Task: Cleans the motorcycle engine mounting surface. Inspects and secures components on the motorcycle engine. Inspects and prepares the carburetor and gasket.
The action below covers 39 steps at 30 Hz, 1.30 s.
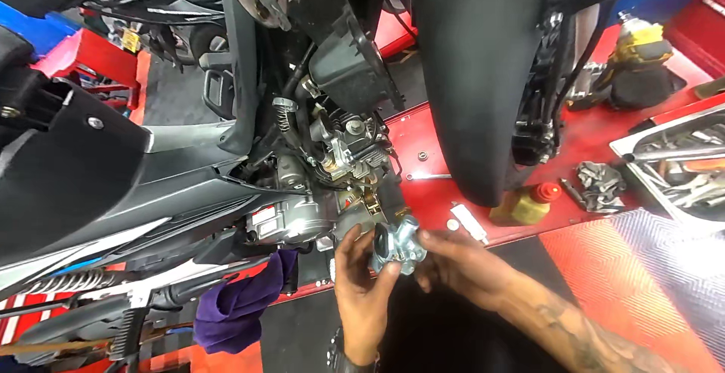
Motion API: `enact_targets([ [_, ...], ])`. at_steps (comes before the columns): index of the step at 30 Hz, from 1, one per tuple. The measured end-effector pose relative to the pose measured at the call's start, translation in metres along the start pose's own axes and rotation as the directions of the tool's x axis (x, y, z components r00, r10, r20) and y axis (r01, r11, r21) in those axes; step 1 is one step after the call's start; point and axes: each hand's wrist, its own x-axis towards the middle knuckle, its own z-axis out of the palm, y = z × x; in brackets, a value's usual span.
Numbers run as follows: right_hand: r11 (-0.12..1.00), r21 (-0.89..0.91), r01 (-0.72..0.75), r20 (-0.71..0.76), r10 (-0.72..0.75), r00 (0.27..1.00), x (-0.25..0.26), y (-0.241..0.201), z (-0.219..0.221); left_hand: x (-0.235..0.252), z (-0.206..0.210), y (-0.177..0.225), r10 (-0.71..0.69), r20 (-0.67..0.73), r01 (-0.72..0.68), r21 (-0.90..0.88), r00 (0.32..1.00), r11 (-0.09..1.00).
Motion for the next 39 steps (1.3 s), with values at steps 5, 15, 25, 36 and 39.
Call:
enact_targets([
  [5, 0.998, -0.043, -0.039, 0.080, 0.042, 0.996, 0.008, 0.006, -0.010, -0.006, -0.010, 0.004, -0.047, -0.097, 0.045, -0.024, 0.994, 0.999],
  [15, 0.944, -0.323, 0.066, 0.140, -0.021, 0.990, 0.011, 0.027, -0.020, -0.021, -0.033, 0.002, -0.043, -0.234, 0.048, 0.017, 0.971, 0.999],
  [25, 0.917, -0.232, 0.325, 0.050, -0.322, 0.945, 0.018, 0.021, 0.045, -0.005, -0.013, 0.016, 0.141, -0.264, -0.148, -0.006, 0.954, 0.989],
  [36, 0.804, -0.382, 0.456, -0.011, -0.497, 0.868, 0.039, -0.026, 0.059, 0.041, 0.013, 0.030, 0.241, -0.254, -0.260, -0.045, 0.937, 0.965],
  [39, 0.834, -0.273, 0.479, 0.005, -0.496, 0.868, 0.045, -0.035, 0.056, 0.053, 0.016, 0.031, 0.258, -0.235, -0.277, -0.051, 0.937, 0.959],
])
